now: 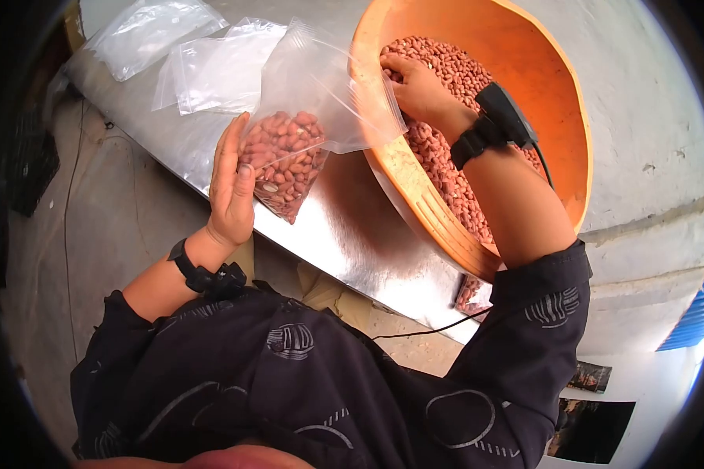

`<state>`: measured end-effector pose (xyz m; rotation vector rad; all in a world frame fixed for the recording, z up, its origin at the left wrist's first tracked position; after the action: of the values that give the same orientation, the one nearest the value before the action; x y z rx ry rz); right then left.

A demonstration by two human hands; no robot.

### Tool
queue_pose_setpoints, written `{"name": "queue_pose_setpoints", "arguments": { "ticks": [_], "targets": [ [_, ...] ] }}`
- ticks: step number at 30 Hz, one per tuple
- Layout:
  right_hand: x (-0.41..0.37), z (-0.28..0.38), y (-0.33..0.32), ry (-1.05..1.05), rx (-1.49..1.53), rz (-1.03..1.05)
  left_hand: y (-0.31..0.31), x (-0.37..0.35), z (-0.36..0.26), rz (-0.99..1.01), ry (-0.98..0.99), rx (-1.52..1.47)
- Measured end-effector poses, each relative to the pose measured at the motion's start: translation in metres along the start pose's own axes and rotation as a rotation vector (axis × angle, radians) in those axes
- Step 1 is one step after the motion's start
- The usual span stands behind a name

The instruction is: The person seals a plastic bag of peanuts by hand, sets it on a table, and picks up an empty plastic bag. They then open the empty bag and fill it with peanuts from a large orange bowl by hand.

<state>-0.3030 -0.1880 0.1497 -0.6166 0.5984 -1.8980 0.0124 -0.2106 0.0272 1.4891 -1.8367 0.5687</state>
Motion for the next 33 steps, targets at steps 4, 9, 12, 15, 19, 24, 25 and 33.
{"name": "queue_pose_setpoints", "arguments": {
  "ticks": [4, 9, 12, 15, 19, 24, 25, 33],
  "targets": [
    [-0.029, 0.000, -0.016, 0.070, -0.201, 0.013, 0.000, -0.002, 0.002, 0.005, 0.005, 0.018],
    [-0.053, 0.022, -0.043, -0.101, -0.391, 0.039, 0.000, -0.004, 0.003, 0.013, 0.000, 0.031],
    [-0.063, 0.080, -0.047, 0.005, -0.442, 0.019, 0.001, -0.005, 0.005, 0.003, -0.006, 0.040],
    [-0.061, 0.125, -0.043, -0.014, -0.127, -0.041, 0.002, -0.006, 0.006, -0.001, 0.000, 0.046],
    [-0.053, 0.173, -0.015, -0.138, -0.105, 0.131, 0.002, -0.005, 0.003, -0.003, 0.006, 0.051],
    [-0.042, 0.180, 0.024, -0.105, -0.229, 0.282, 0.000, -0.002, 0.000, 0.000, -0.022, 0.032],
    [-0.043, 0.185, 0.032, -0.088, -0.285, 0.302, 0.001, -0.003, 0.001, -0.024, -0.001, 0.026],
    [-0.051, 0.183, 0.015, -0.068, -0.123, 0.341, -0.002, -0.002, 0.000, 0.017, -0.032, 0.015]
  ]
}}
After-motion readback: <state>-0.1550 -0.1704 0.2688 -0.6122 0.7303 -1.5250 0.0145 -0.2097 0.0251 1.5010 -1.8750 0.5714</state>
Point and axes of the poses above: each hand's wrist, its own x-axis towards the middle knuckle, its own y-axis out of the palm, z = x × y, the point moved 1 cm from there along x, towards the middle knuckle, and after that the axes turned 12 degrees about -z, right-handed, at the moved point
